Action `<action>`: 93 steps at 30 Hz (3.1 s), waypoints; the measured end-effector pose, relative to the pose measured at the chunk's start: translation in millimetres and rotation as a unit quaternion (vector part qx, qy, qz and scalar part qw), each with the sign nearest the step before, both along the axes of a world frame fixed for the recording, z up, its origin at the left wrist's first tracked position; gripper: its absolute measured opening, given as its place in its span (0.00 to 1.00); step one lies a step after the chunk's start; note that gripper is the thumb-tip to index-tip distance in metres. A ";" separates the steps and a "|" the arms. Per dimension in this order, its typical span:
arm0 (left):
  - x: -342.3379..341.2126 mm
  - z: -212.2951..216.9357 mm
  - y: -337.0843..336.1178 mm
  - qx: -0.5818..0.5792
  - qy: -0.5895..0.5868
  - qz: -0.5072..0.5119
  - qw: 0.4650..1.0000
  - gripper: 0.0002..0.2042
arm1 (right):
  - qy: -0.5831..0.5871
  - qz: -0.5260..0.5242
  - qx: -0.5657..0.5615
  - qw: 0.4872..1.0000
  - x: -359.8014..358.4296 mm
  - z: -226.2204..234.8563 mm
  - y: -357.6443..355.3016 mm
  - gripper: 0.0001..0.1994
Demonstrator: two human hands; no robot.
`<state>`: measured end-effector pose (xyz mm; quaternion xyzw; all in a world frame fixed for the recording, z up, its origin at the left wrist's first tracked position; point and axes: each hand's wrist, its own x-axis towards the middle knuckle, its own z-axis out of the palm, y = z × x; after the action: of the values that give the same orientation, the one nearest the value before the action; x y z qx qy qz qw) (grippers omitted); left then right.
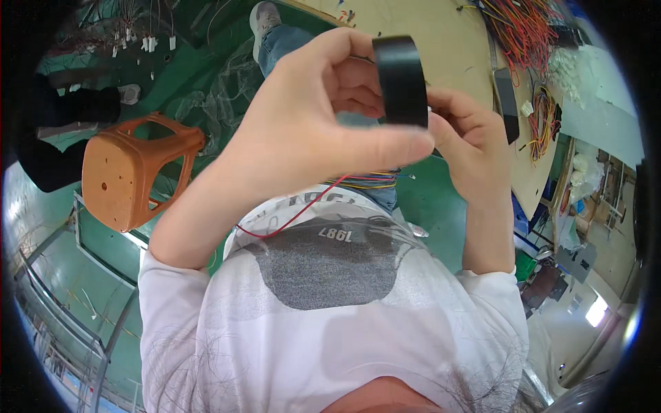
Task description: Wrapping segments of electrical wire harnesses with black electrical tape at a factory assembly workbench.
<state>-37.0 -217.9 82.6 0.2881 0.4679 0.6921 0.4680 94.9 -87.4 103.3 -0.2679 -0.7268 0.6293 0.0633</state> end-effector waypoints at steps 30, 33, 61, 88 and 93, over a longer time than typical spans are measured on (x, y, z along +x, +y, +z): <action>37.6 -22.9 -13.2 -0.078 -0.391 -0.037 0.916 0.10 | 0.277 0.034 0.267 0.922 -6.2 -36.7 3.2 0.08; 28.9 -20.2 -15.5 -0.125 -0.326 -0.002 0.937 0.07 | 0.226 0.029 0.155 0.961 -7.0 -32.0 1.3 0.06; 40.2 -24.2 -0.4 -0.083 -0.333 0.082 0.935 0.07 | 0.152 -0.092 -0.033 0.983 -31.6 -39.0 -15.1 0.05; 11.2 -12.6 2.3 -0.114 0.335 0.081 0.932 0.13 | 0.099 0.050 -0.017 0.994 -16.5 -6.1 17.2 0.10; -0.8 10.1 -4.7 -0.163 -0.110 -0.130 0.972 0.14 | 0.111 0.133 -0.026 0.985 -19.6 6.7 29.9 0.09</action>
<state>-37.7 -222.5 92.7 0.1879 0.4785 0.5674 0.6432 75.3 -57.5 110.0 -0.0988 -0.7278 0.6766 0.0520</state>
